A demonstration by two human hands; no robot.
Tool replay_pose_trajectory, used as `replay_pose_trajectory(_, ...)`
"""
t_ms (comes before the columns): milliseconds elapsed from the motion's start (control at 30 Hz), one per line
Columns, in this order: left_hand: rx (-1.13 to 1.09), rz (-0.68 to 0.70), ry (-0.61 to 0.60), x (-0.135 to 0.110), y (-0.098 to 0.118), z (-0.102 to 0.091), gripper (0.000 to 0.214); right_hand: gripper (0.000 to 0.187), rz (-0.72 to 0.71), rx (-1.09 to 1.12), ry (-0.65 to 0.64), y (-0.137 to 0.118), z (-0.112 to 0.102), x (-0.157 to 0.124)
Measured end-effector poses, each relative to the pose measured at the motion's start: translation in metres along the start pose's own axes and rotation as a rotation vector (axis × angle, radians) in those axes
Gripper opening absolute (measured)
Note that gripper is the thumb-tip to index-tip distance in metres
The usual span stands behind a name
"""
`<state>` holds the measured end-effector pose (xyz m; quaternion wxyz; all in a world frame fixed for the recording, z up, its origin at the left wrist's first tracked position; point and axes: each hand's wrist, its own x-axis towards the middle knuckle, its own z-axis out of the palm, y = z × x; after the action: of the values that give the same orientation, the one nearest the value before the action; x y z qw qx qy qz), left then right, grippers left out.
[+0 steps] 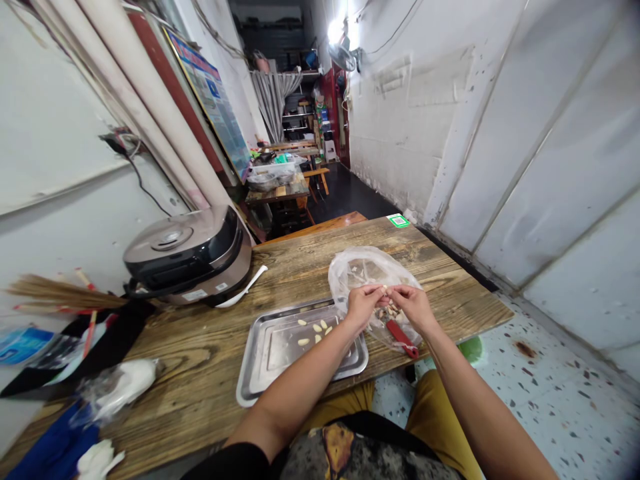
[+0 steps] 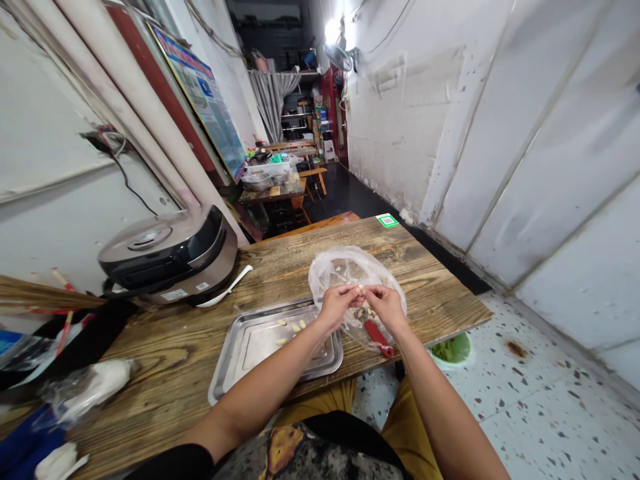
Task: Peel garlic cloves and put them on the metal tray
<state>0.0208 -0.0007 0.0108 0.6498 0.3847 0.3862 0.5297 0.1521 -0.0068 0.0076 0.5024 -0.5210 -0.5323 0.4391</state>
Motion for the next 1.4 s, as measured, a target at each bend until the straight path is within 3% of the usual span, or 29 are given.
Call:
replay_pose_trajectory(167,-0.050,-0.005,0.091,0.004,-0.003,-0.001,0.033,0.037,-0.020,-0.049,0.025,0.000,0.004,-0.001)
replay_pose_trajectory(567,0.029,-0.023,0.002,0.000,0.004,-0.001,0.030,0.024,-0.031,-0.125,0.068,0.007,0.000,0.001)
replay_pose_trajectory(800,-0.150,-0.133,-0.090,0.006,0.003,-0.004,0.027,0.019,0.101,0.200,0.051,0.002,0.001,0.000)
replay_pose_trajectory(900,-0.242,-0.191,-0.064,0.007,0.003,-0.003,0.023,0.025,0.115,0.186,0.086,0.000,0.002,-0.002)
replay_pose_trajectory(1100,-0.206,-0.145,0.059,0.004,0.004,0.001,0.020,0.033,0.061,0.103,0.093,-0.004,0.004,-0.004)
replay_pose_trajectory(1400,-0.056,-0.029,0.015,0.000,0.001,0.003,0.033,0.022,0.149,0.267,0.179,0.002,0.009,0.000)
